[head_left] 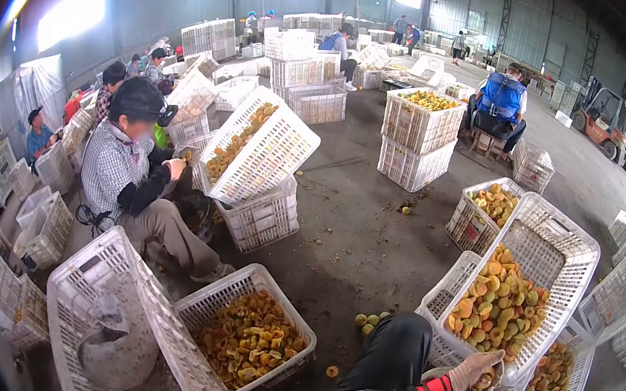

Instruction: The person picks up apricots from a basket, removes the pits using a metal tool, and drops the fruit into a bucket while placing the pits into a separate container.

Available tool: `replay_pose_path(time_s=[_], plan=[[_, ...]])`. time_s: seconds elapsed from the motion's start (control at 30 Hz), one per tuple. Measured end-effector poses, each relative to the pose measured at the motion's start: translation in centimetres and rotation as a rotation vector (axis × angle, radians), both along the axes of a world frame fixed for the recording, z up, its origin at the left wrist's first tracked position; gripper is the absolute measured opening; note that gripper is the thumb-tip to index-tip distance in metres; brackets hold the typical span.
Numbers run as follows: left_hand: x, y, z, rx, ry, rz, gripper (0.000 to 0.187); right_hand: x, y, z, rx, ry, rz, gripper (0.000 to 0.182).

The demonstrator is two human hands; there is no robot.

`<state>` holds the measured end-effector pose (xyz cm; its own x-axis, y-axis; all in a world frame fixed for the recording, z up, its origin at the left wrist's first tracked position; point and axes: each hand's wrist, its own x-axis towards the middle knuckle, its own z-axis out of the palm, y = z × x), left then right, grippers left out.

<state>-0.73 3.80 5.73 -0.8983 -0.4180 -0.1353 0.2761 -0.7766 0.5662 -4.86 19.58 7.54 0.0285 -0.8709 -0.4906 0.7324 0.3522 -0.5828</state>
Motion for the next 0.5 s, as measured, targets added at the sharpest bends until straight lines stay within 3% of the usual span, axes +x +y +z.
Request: replay_pose_path(time_s=[0.07,0.1,0.13,0.2,0.23,0.33,0.37,0.4,0.47,0.5], plan=[[-1.2,-0.6,-1.4,0.055,-0.026,-0.041,0.039,0.9,-0.5,0.0,0.027,0.588,-0.08,0.032],[-1.5,-0.4,-1.4,0.055,-0.019,-0.037,0.039,1.2,-0.9,0.7,0.053,0.763,-0.07,0.024],[-1.3,-0.1,-0.3,0.075,-0.16,0.059,0.039,0.7,-1.0,-0.7,0.05,0.773,-0.065,0.024],[-1.3,-0.3,0.3,0.099,-0.285,0.171,0.04,-0.7,-1.3,-4.6,-0.312,1.369,-0.183,0.023],[-1.7,-0.3,-0.6,0.091,-0.231,0.184,0.04,0.5,-1.4,-2.2,-0.317,1.51,-0.126,0.029],[-0.9,-0.7,0.2,0.112,-0.2,0.205,0.041,1.6,-2.3,-2.3,-0.381,1.581,-0.271,0.031],[-1.2,-1.2,-0.6,0.043,-0.181,0.316,0.041,0.5,-1.7,-2.0,-0.262,1.613,-0.119,0.029],[-1.6,-2.1,-1.7,-0.024,-0.163,0.426,0.04,0.6,-1.6,-2.2,-0.269,1.623,-0.117,0.029],[-3.3,-4.5,-5.1,0.021,-0.152,0.374,0.041,0.8,-1.5,-2.8,-0.325,1.755,-0.088,0.028],[-4.1,-4.9,-6.7,-0.219,-0.153,0.547,0.042,0.2,-1.6,-3.1,-0.272,1.788,-0.065,0.029]])
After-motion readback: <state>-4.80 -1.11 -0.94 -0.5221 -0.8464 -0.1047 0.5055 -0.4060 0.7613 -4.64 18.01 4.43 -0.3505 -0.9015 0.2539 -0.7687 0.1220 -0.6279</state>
